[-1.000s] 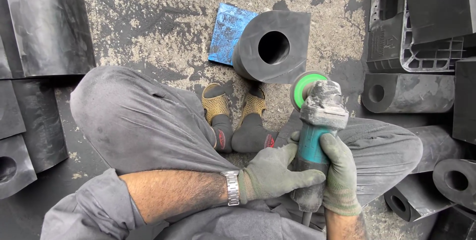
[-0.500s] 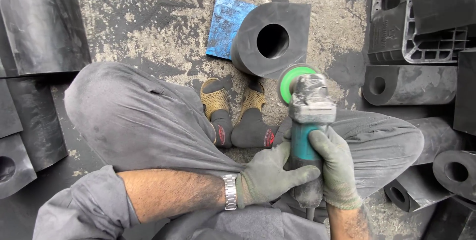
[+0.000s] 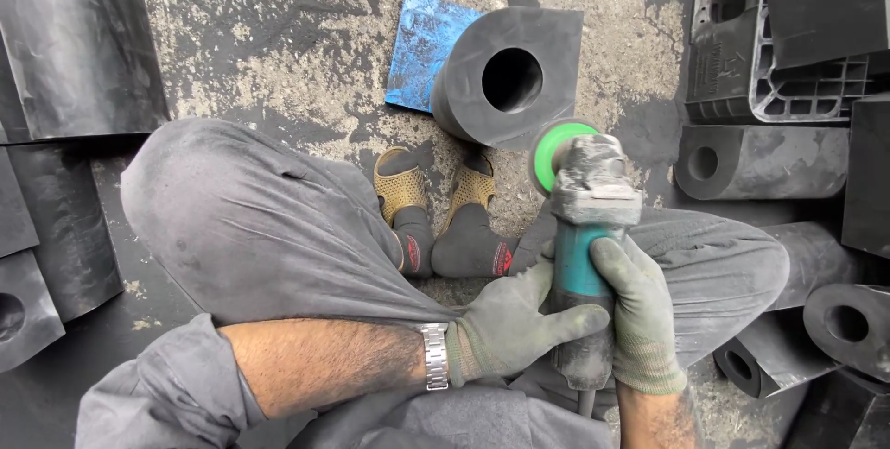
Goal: The person is using an angle grinder to smooth or grind the edges and surfaces of large black rubber blocks.
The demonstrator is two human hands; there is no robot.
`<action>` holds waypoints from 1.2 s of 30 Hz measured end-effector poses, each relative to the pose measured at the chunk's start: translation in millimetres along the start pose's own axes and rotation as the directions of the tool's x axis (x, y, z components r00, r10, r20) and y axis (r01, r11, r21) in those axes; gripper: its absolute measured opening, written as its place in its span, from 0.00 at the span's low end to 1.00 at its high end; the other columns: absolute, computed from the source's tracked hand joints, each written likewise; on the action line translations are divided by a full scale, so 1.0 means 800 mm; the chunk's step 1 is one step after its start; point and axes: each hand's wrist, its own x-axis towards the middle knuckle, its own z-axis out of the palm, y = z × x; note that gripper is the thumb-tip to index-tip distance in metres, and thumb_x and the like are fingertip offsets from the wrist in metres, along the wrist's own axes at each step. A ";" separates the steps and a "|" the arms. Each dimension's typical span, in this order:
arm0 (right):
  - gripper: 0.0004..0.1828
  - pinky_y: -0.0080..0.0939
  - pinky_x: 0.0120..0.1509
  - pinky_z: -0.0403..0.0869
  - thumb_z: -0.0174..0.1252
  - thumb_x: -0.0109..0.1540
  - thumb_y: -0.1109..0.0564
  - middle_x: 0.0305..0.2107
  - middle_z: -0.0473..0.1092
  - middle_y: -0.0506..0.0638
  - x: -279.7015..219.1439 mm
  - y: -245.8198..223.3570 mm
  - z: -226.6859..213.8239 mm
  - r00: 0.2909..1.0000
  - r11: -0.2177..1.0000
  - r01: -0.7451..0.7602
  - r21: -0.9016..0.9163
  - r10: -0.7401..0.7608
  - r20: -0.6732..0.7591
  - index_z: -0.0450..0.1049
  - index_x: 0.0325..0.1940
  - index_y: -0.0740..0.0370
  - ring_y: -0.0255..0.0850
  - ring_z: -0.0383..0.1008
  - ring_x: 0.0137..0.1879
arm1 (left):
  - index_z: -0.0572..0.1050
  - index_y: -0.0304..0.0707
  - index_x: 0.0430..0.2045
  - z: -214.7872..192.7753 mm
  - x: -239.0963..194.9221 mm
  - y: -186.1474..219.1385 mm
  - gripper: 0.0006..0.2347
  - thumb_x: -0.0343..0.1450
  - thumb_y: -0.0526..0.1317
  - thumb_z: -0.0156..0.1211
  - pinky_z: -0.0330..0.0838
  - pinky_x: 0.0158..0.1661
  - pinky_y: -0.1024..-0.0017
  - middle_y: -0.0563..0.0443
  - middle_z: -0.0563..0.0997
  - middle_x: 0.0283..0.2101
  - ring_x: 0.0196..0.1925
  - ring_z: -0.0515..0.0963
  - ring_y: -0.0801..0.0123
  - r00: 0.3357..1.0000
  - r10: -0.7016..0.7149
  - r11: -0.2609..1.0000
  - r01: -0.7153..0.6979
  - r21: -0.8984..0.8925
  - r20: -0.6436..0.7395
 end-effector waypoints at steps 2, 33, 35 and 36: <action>0.23 0.40 0.49 0.78 0.53 0.66 0.49 0.43 0.76 0.58 0.000 -0.004 0.004 1.000 1.000 0.014 0.011 -0.013 -0.026 0.72 0.58 0.70 0.41 0.77 0.44 | 0.73 0.37 0.54 -0.003 0.005 0.006 0.32 0.66 0.65 0.57 0.76 0.51 0.59 0.37 0.82 0.48 0.52 0.83 0.52 0.998 0.056 0.998 -0.055 -0.033 0.019; 0.23 0.41 0.47 0.76 0.55 0.65 0.51 0.42 0.76 0.56 0.007 -0.004 -0.006 0.997 0.998 -0.048 -0.049 0.051 0.052 0.72 0.58 0.71 0.41 0.76 0.42 | 0.72 0.31 0.51 0.013 -0.010 -0.012 0.35 0.68 0.68 0.50 0.78 0.43 0.56 0.33 0.83 0.37 0.41 0.86 0.45 0.987 0.095 0.993 -0.084 0.088 -0.130; 0.23 0.42 0.47 0.76 0.55 0.65 0.51 0.42 0.76 0.56 0.007 -0.005 -0.006 0.997 0.995 -0.060 -0.076 0.064 0.050 0.73 0.58 0.71 0.40 0.76 0.42 | 0.71 0.29 0.51 0.010 -0.004 -0.007 0.35 0.68 0.68 0.50 0.78 0.43 0.56 0.33 0.83 0.36 0.40 0.86 0.46 0.987 0.083 0.992 -0.069 0.106 -0.139; 0.23 0.42 0.47 0.78 0.54 0.65 0.50 0.42 0.77 0.57 0.009 -0.004 -0.008 0.998 0.997 -0.050 -0.053 0.051 0.023 0.73 0.57 0.71 0.41 0.78 0.42 | 0.70 0.28 0.52 0.007 0.000 -0.003 0.35 0.69 0.67 0.52 0.78 0.43 0.56 0.31 0.82 0.37 0.41 0.85 0.45 0.992 0.080 0.989 -0.066 0.131 -0.096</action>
